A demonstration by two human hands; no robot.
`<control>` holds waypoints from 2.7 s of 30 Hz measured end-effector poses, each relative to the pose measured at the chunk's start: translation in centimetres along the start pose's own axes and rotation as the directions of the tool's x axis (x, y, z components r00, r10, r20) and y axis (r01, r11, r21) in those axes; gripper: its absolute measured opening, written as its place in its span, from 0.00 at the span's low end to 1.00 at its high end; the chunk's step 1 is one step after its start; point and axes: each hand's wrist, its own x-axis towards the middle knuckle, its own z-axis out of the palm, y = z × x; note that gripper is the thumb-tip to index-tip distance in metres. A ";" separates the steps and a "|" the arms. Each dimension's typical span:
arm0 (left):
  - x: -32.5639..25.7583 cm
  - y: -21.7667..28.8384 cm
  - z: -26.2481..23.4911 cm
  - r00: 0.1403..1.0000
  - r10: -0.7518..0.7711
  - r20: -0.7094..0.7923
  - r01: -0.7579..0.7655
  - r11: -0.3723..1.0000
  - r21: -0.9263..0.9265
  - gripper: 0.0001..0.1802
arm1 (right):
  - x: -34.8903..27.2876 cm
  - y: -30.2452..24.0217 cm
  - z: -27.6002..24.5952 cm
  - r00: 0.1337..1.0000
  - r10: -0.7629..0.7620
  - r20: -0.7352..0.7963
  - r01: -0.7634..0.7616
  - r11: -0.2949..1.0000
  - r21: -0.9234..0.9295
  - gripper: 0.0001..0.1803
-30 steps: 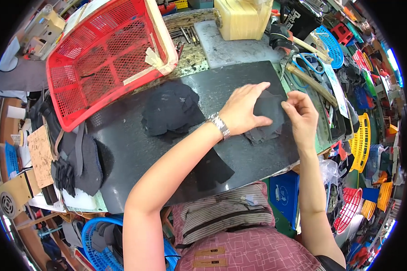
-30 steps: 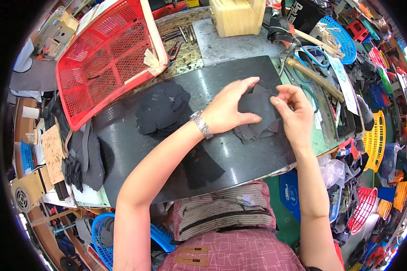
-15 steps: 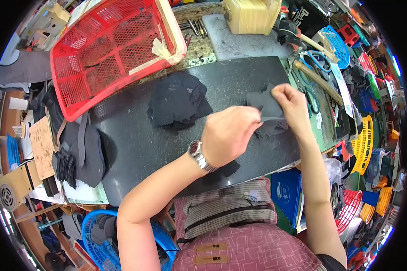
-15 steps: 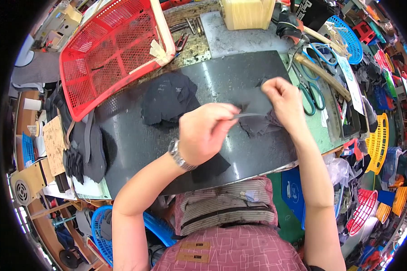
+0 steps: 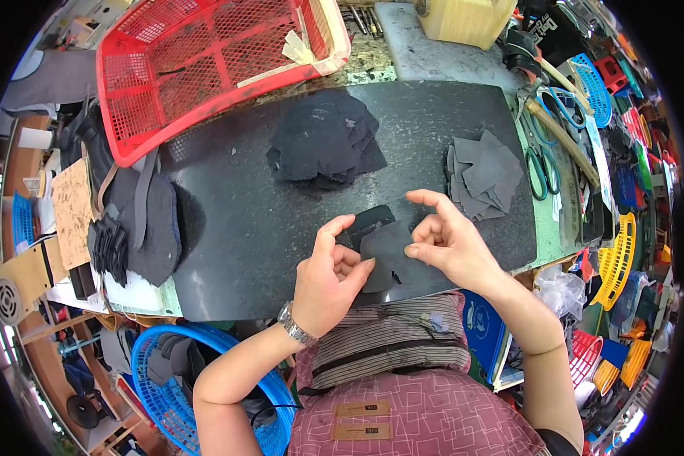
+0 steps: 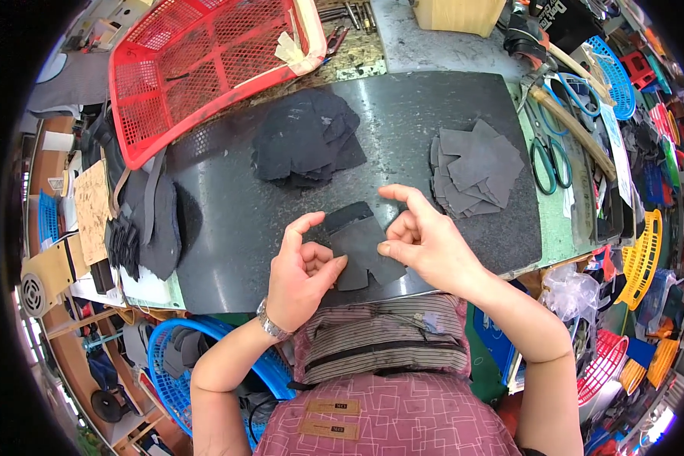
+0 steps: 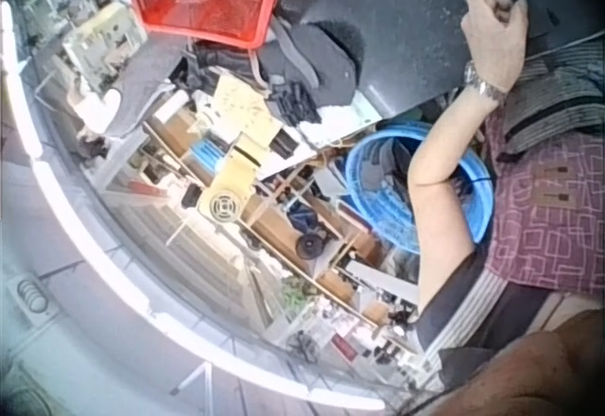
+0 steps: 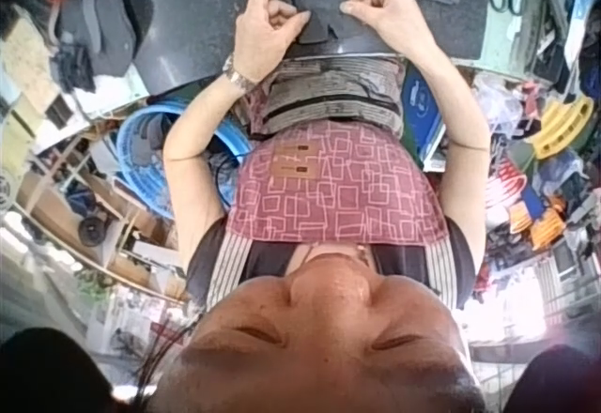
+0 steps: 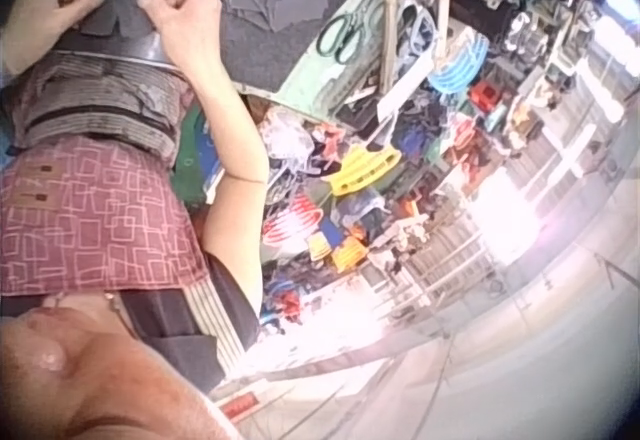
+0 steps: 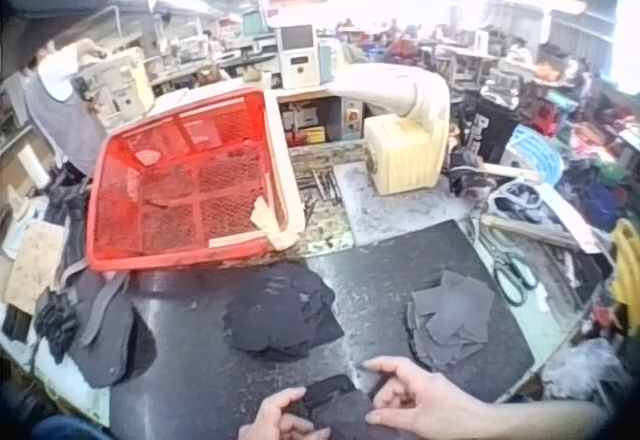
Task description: Sorting and inspecting black shoe components from a basket onto a workbench.
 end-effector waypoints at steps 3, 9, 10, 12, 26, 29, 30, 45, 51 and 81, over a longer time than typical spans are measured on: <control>0.3 -0.6 -0.2 0.999 -0.045 0.008 0.044 0.993 0.111 0.34 | 0.5 0.2 0.5 0.999 0.031 -0.011 -0.032 0.994 -0.104 0.34; 0.6 -0.3 0.1 0.995 0.095 0.028 -0.098 0.944 0.314 0.34 | 0.9 0.3 1.0 0.999 -0.024 -0.040 0.012 0.962 -0.271 0.33; 0.7 -0.3 0.2 0.995 0.098 0.028 -0.102 0.944 0.315 0.34 | 0.9 0.4 1.1 0.999 -0.027 -0.042 0.014 0.962 -0.271 0.33; 0.7 -0.2 0.4 0.972 0.224 0.071 -0.225 0.798 0.559 0.33 | 0.8 0.4 1.3 0.987 -0.162 -0.012 0.139 0.879 -0.455 0.28; 10.7 3.2 -7.1 0.902 0.427 -0.062 -0.323 0.763 0.560 0.10 | 8.0 -3.9 3.6 0.571 -0.800 -0.182 0.645 0.575 -0.503 0.06; 11.2 3.0 -8.2 0.976 0.156 -0.154 -0.103 0.946 0.308 0.11 | 9.7 -4.2 4.0 0.614 -0.765 -0.197 0.627 0.624 -0.467 0.06; 11.0 3.1 -8.1 0.982 0.100 -0.164 -0.055 0.965 0.255 0.11 | 10.0 -4.2 4.1 0.611 -0.765 -0.204 0.621 0.623 -0.475 0.06; 0.6 0.0 -1.1 0.556 0.724 0.408 -0.766 0.257 0.589 0.23 | 1.7 1.0 -8.1 0.613 -0.666 -0.425 -0.250 0.347 -0.904 0.19; 3.2 2.6 -1.5 0.683 0.720 0.123 -0.681 0.567 0.463 0.19 | -0.2 1.3 -6.2 0.556 -0.706 -0.439 0.187 0.621 -0.761 0.12; 8.1 3.5 -4.5 0.698 0.711 0.081 -0.512 0.417 0.751 0.22 | 1.4 -0.9 2.0 0.844 -0.500 -0.191 0.288 0.725 -0.626 0.18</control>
